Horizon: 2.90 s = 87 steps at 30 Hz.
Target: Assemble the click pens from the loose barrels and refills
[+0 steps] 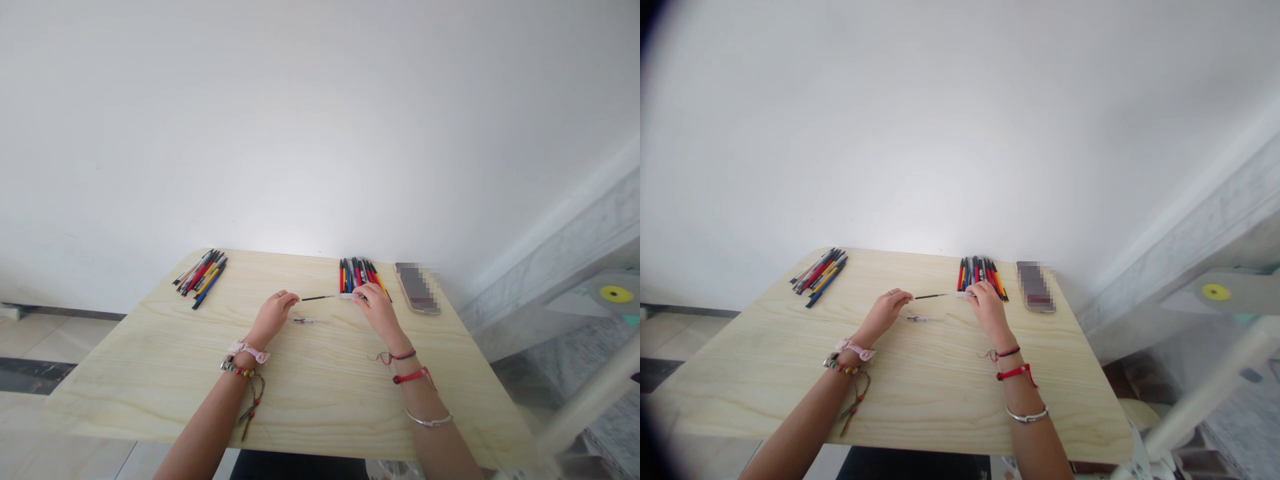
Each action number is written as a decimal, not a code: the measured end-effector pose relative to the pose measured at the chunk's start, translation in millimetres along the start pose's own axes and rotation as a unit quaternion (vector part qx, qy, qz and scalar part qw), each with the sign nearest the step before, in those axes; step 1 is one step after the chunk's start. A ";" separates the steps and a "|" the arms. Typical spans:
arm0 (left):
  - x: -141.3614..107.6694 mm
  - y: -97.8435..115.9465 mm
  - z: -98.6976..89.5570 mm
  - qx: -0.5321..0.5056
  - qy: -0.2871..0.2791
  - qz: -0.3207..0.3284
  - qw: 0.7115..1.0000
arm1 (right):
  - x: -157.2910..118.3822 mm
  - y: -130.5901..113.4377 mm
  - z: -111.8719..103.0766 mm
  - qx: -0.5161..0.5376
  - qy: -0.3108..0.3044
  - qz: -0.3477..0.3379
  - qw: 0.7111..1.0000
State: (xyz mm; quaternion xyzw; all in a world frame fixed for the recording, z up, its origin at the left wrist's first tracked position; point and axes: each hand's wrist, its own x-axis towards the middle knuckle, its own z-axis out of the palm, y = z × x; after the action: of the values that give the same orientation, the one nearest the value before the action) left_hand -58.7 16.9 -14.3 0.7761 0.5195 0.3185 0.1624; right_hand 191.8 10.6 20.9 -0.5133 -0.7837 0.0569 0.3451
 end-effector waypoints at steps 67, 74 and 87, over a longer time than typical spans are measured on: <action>1.3 3.6 -5.1 0.015 0.016 0.028 0.999 | -1.4 -0.1 4.6 0.483 -0.034 0.295 0.824; 0.6 2.9 -6.7 -0.008 -0.004 0.045 0.999 | 0.3 -2.8 4.1 0.394 -0.028 0.225 0.891; -1.7 12.6 -2.3 -0.061 -0.041 0.066 0.995 | -3.7 -24.9 14.4 0.365 -0.027 0.175 0.914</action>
State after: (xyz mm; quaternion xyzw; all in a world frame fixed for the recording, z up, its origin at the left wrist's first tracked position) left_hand -51.8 10.1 -5.8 0.8099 0.4396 0.3272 0.2093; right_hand 165.0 -0.3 19.3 -0.4792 -0.6150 0.4120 0.4716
